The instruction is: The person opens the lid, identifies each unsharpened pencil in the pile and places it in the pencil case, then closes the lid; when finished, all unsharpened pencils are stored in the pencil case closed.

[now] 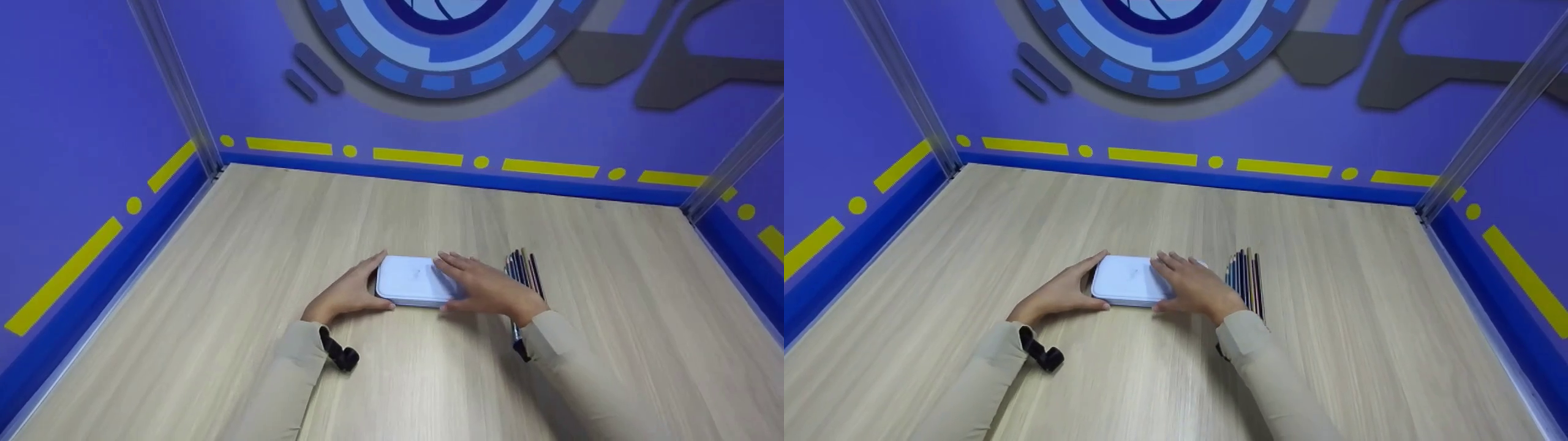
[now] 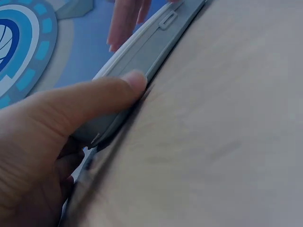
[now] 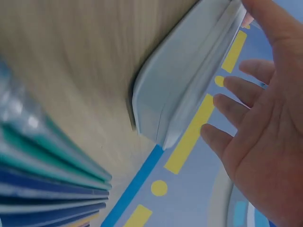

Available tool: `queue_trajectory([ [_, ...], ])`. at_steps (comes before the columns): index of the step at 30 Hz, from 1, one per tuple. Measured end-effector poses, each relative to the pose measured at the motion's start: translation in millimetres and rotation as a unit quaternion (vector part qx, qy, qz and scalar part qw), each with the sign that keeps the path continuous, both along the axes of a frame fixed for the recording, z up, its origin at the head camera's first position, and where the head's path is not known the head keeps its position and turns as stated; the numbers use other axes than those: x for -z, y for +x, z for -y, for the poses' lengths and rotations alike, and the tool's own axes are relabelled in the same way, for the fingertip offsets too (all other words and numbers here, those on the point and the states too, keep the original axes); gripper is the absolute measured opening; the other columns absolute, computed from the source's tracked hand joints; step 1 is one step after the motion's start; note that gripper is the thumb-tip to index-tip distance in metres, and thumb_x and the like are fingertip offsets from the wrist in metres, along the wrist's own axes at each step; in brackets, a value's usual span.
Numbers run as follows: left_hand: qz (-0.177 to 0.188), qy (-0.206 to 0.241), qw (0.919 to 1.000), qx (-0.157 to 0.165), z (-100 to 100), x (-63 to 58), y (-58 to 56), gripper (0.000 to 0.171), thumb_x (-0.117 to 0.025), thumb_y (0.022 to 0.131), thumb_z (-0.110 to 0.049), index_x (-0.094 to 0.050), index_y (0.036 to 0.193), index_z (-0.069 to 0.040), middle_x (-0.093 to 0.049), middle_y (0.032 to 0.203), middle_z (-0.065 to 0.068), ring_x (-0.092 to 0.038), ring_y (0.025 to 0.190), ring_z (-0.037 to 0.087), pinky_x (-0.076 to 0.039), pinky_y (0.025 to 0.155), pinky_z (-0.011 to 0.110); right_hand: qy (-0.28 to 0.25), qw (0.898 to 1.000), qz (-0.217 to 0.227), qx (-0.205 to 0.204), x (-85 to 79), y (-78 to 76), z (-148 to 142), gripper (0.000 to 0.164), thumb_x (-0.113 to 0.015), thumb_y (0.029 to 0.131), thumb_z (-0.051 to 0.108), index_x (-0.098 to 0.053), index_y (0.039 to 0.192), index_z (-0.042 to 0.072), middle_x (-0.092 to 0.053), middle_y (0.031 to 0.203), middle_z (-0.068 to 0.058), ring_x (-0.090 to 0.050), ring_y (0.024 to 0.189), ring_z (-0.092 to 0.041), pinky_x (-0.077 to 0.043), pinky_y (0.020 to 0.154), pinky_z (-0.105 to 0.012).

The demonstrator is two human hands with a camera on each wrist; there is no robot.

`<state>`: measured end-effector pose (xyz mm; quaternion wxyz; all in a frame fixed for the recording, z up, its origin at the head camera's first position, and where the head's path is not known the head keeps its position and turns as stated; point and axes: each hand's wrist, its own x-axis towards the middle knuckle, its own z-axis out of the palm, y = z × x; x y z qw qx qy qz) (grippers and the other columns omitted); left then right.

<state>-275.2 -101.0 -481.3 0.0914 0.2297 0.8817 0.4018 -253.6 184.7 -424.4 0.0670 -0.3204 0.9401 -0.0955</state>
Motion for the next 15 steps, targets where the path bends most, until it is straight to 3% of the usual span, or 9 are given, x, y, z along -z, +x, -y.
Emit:
queue_trajectory([
  [9, 0.004, 0.01, 0.9998, -0.014, -0.7, 4.6, 2.5, 0.108, -0.085, 0.07, -0.037, -0.022, 0.153, -0.008, -0.028, 0.156, 0.015, -0.025, 0.145, 0.029, -0.022, 0.119, 0.042, 0.033, 0.996, -0.07, -0.033, 5.2, 1.5, 6.5, 0.071, -0.071, 0.083, 0.042, -0.047, 0.143, 0.013, -0.041, 0.15, -0.012, -0.042, 0.137, -0.03, -0.041, 0.106, -0.05],
  [15, 0.018, 0.002, 0.9996, -0.023, -2.2, 3.9, 2.6, 0.11, -0.085, 0.07, -0.038, -0.019, 0.154, -0.011, -0.028, 0.157, 0.015, -0.024, 0.145, 0.032, -0.021, 0.119, 0.045, 0.05, 0.992, -0.104, -0.048, 8.6, 0.4, 6.1, 0.069, -0.07, 0.083, 0.043, -0.049, 0.142, 0.014, -0.044, 0.148, -0.012, -0.047, 0.133, -0.031, -0.044, 0.103, -0.049],
])
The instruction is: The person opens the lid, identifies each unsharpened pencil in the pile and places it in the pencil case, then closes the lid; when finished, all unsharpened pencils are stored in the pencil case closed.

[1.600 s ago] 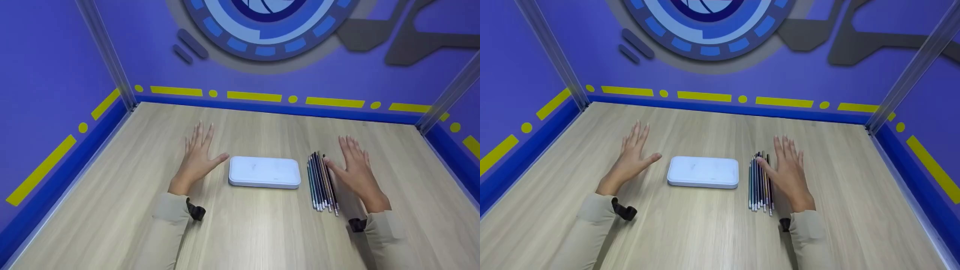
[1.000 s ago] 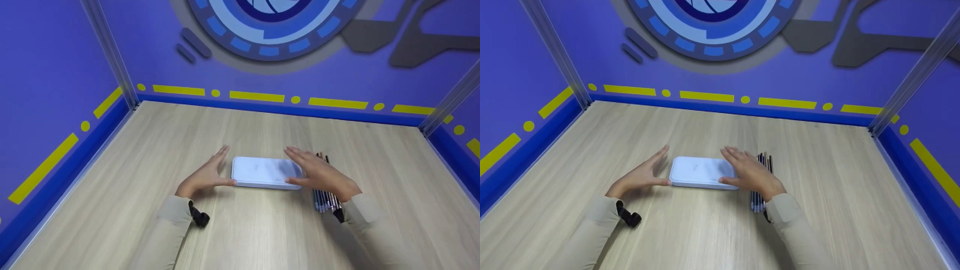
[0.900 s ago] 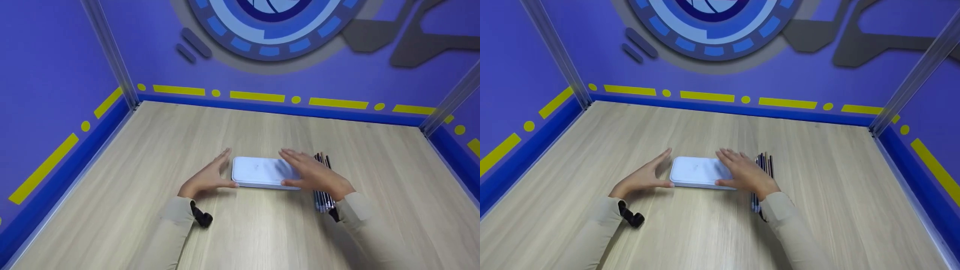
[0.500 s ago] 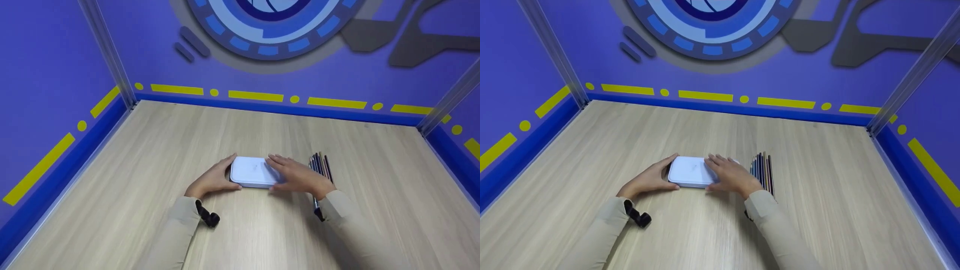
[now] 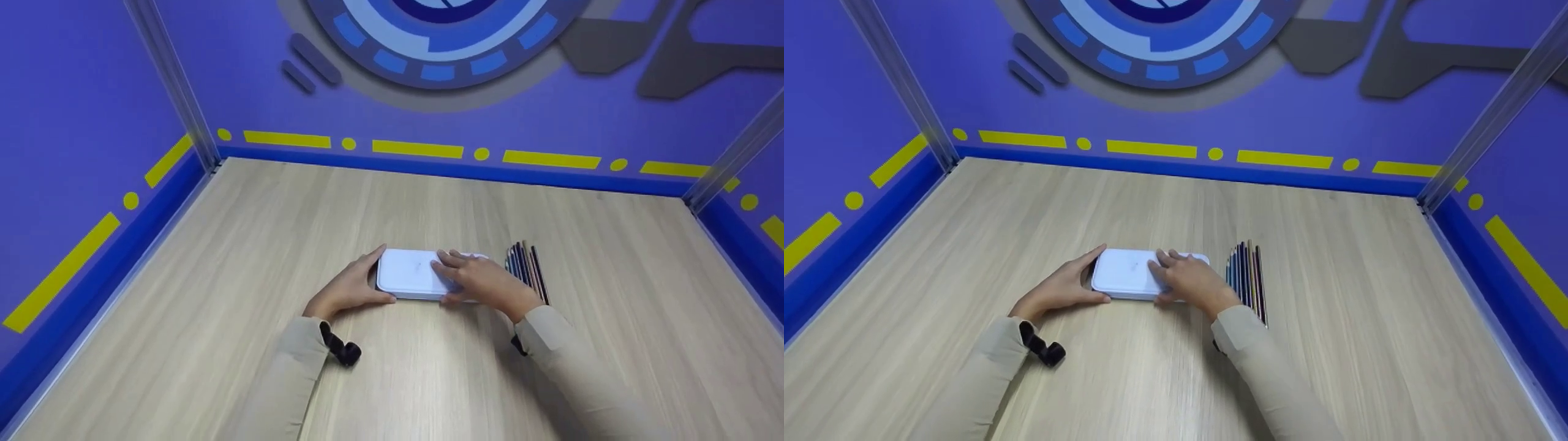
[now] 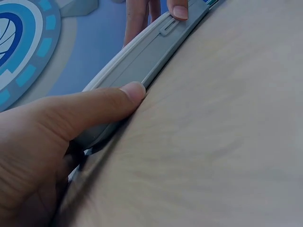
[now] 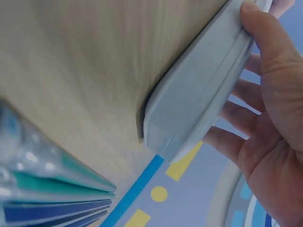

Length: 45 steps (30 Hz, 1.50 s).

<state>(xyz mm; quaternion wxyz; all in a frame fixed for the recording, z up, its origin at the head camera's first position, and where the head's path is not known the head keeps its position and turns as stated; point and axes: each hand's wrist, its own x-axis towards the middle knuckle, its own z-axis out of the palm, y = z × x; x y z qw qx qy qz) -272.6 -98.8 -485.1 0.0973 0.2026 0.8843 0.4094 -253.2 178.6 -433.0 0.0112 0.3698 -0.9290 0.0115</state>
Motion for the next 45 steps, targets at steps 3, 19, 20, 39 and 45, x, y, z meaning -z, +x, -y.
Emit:
queue_trajectory([
  [3, 0.006, -0.005, 1.0, -0.003, -1, -2.6, -0.1, 0.11, -0.084, 0.071, -0.039, -0.018, 0.155, -0.012, -0.026, 0.157, 0.015, -0.021, 0.145, 0.035, -0.02, 0.119, 0.047, 0.002, 1.0, -0.011, -0.01, -0.9, -1.3, -2, 0.07, -0.07, 0.082, 0.043, -0.049, 0.141, 0.013, -0.045, 0.147, -0.013, -0.049, 0.131, -0.032, -0.045, 0.102, -0.049],
  [19, 0.011, 0.017, 0.9998, -0.009, -4, -3.8, -1.3, 0.116, -0.086, 0.068, -0.037, -0.014, 0.155, -0.013, -0.022, 0.159, 0.013, -0.019, 0.147, 0.031, -0.018, 0.12, 0.044, -0.037, 0.997, 0.055, -0.028, -18.6, -13.3, -10, 0.062, -0.065, 0.088, 0.041, -0.049, 0.141, 0.013, -0.048, 0.145, -0.01, -0.05, 0.13, -0.029, -0.044, 0.103, -0.045],
  [20, 0.01, 0.018, 0.9997, -0.01, -4, -3.8, -0.9, 0.116, -0.086, 0.068, -0.036, -0.013, 0.155, -0.012, -0.022, 0.159, 0.013, -0.02, 0.147, 0.03, -0.018, 0.12, 0.044, -0.043, 0.996, 0.071, -0.021, -20.4, -13.1, -11, 0.062, -0.065, 0.088, 0.042, -0.049, 0.141, 0.014, -0.047, 0.146, -0.009, -0.048, 0.132, -0.028, -0.043, 0.105, -0.046],
  [39, 0.01, 0.029, 0.9994, -0.015, 0, -2.0, 0.5, 0.12, -0.088, 0.066, -0.032, -0.012, 0.155, -0.008, -0.022, 0.158, 0.015, -0.021, 0.146, 0.029, -0.019, 0.12, 0.043, -0.132, 0.987, 0.096, 0.008, -55.2, -19.9, -35, 0.029, -0.064, 0.092, 0.018, -0.069, 0.12, 0.009, -0.07, 0.115, -0.007, -0.067, 0.108, -0.021, -0.055, 0.09, -0.037],
  [45, -0.005, 0.03, 0.9995, -0.004, -2, -0.1, -1.3, 0.119, -0.088, 0.064, -0.03, -0.014, 0.155, -0.01, -0.03, 0.156, 0.014, -0.027, 0.144, 0.026, -0.023, 0.119, 0.039, -0.156, 0.984, 0.077, 0.048, -59.2, -23.2, -46, 0.025, -0.067, 0.089, 0.013, -0.072, 0.113, 0.006, -0.072, 0.11, -0.01, -0.069, 0.102, -0.025, -0.056, 0.085, -0.039],
])
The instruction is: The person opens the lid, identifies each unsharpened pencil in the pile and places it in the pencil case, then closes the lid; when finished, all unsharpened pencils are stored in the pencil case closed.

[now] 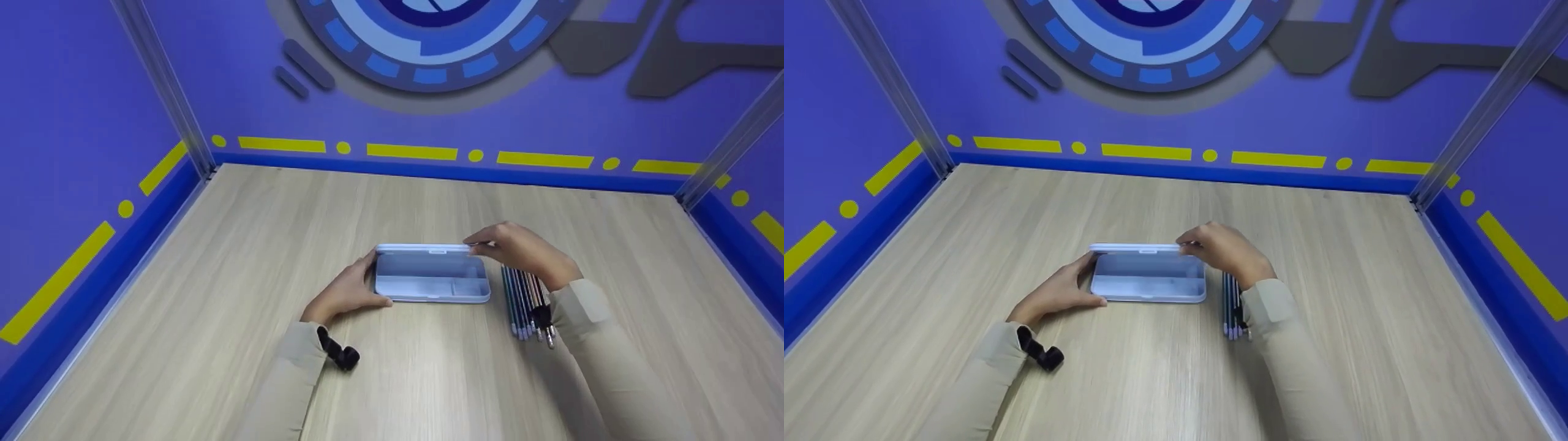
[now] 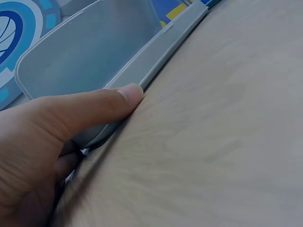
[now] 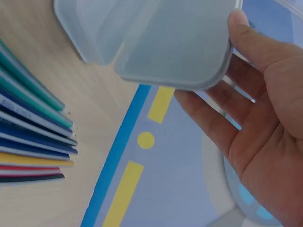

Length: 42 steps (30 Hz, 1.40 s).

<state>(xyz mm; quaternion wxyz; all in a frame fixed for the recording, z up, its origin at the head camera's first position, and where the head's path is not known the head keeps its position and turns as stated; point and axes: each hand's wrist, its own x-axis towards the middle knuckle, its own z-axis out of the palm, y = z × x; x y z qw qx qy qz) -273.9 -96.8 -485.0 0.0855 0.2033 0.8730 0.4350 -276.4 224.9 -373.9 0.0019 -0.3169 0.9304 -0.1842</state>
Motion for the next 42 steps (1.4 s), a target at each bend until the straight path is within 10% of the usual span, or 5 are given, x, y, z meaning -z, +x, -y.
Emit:
queue_trajectory([
  [19, 0.01, -0.009, 0.9999, -0.006, 2, -2.8, -2.9, 0.112, -0.088, 0.065, -0.031, -0.022, 0.154, -0.016, -0.03, 0.157, 0.009, -0.023, 0.145, 0.032, -0.02, 0.119, 0.047, -0.137, 0.983, -0.018, 0.123, 15.0, -14.2, -2, 0.022, -0.065, 0.092, 0.016, -0.073, 0.107, 0.003, -0.072, 0.105, -0.014, -0.069, 0.096, -0.028, -0.057, 0.084, -0.043],
  [30, 0.001, -0.025, 0.9997, -0.009, 5, -5.1, -3.7, 0.115, -0.088, 0.065, -0.035, -0.019, 0.155, -0.017, -0.029, 0.155, 0.017, -0.028, 0.143, 0.031, -0.025, 0.118, 0.044, -0.347, 0.909, 0.155, 0.17, 32.2, -22.8, -3, 0.067, -0.026, 0.103, 0.05, -0.043, 0.142, -0.001, -0.04, 0.15, -0.016, -0.032, 0.143, -0.026, -0.029, 0.116, -0.04],
  [42, 0.005, -0.024, 0.9997, -0.001, -1, -3.8, 0.7, 0.114, -0.087, 0.066, -0.035, -0.019, 0.155, -0.013, -0.03, 0.155, 0.015, -0.026, 0.144, 0.034, -0.024, 0.118, 0.045, -0.412, 0.846, 0.306, 0.147, 60.1, -43.4, -8, 0.083, -0.009, 0.093, 0.07, -0.002, 0.156, 0.017, 0.004, 0.163, 0.002, 0.005, 0.15, -0.022, -0.003, 0.122, -0.043],
])
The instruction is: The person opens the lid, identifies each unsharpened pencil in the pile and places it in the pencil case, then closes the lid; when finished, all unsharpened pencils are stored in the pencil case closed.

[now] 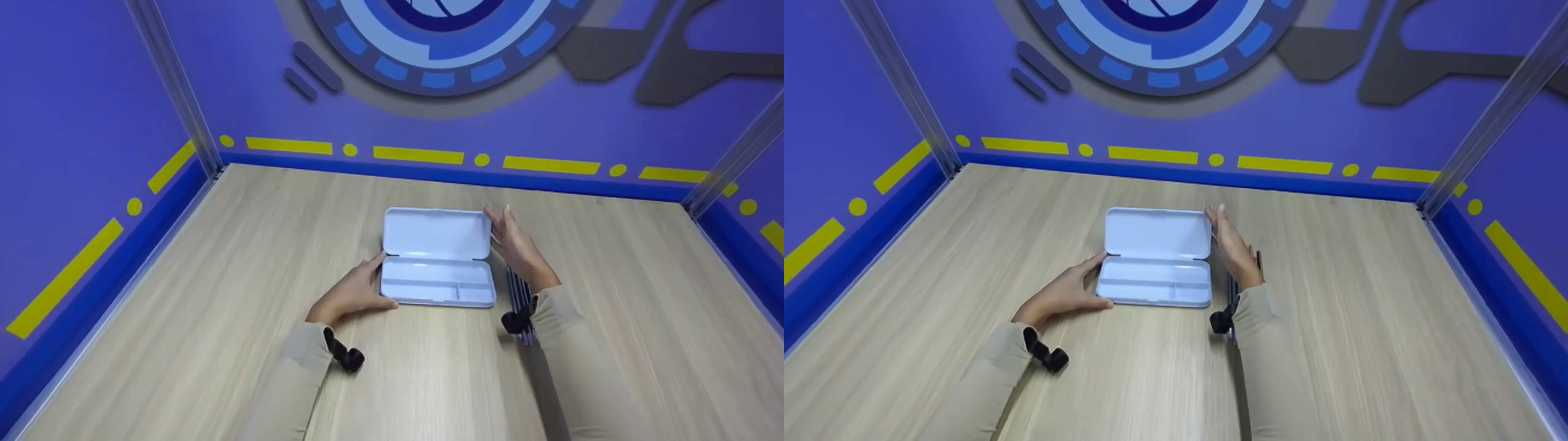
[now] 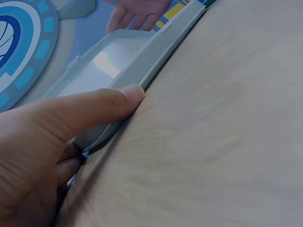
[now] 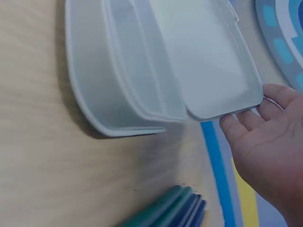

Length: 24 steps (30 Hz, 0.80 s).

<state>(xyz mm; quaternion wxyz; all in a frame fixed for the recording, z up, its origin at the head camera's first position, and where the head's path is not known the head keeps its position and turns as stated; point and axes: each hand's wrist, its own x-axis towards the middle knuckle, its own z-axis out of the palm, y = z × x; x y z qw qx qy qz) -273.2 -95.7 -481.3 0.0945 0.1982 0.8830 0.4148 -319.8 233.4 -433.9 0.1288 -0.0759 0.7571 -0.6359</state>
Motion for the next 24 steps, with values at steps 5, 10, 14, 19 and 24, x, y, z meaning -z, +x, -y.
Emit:
queue_trajectory([
  [5, -0.005, -0.008, 1.0, 0.002, -4, 0.8, 3.9, 0.109, -0.085, 0.068, -0.035, -0.023, 0.154, -0.014, -0.033, 0.154, 0.014, -0.028, 0.143, 0.032, -0.026, 0.117, 0.046, 0.004, 0.999, 0.043, 0.002, 11.4, -2.8, -3, 0.086, -0.004, 0.092, 0.07, 0.006, 0.155, 0.011, 0.01, 0.162, -0.004, 0.011, 0.149, -0.025, 0.003, 0.122, -0.044],
  [10, 0.004, -0.019, 0.9998, 0.001, -6, 1.4, 6.7, 0.106, -0.084, 0.068, -0.038, -0.026, 0.153, -0.016, -0.032, 0.154, 0.017, -0.024, 0.144, 0.036, -0.024, 0.117, 0.048, 0.013, 0.996, 0.086, 0.006, 19.2, -2.7, -6, 0.085, -0.002, 0.094, 0.067, 0.008, 0.154, 0.007, 0.013, 0.161, -0.009, 0.014, 0.148, -0.026, 0.007, 0.121, -0.041],
  [14, 0.002, -0.018, 0.9998, 0.0, -6, 1.6, 5.9, 0.106, -0.085, 0.068, -0.038, -0.027, 0.153, -0.015, -0.033, 0.154, 0.016, -0.025, 0.144, 0.035, -0.024, 0.118, 0.046, 0.022, 0.995, 0.092, 0.009, 20.2, -3.6, -7, 0.089, -0.006, 0.093, 0.069, 0.008, 0.153, 0.006, 0.013, 0.161, -0.009, 0.014, 0.148, -0.026, 0.007, 0.121, -0.041],
  [19, -0.001, -0.011, 0.9999, -0.003, -3, 2.4, 3.9, 0.107, -0.086, 0.067, -0.037, -0.027, 0.153, -0.017, -0.032, 0.155, 0.012, -0.024, 0.144, 0.035, -0.023, 0.118, 0.048, 0.038, 0.996, 0.084, 0.01, 14.7, -5.6, -6, 0.089, -0.009, 0.092, 0.071, 0.008, 0.154, 0.01, 0.011, 0.162, -0.007, 0.01, 0.149, -0.025, 0.002, 0.122, -0.041],
  [24, -0.002, -0.002, 0.9999, -0.011, 2, 2.2, 2.0, 0.107, -0.087, 0.065, -0.039, -0.028, 0.153, -0.02, -0.034, 0.154, 0.012, -0.028, 0.143, 0.036, -0.025, 0.116, 0.049, 0.096, 0.994, 0.059, 0.011, 2.0, -4.9, -5, 0.09, -0.018, 0.091, 0.073, 0.001, 0.156, 0.014, 0.001, 0.163, -0.005, -0.005, 0.15, -0.026, -0.009, 0.122, -0.044],
])
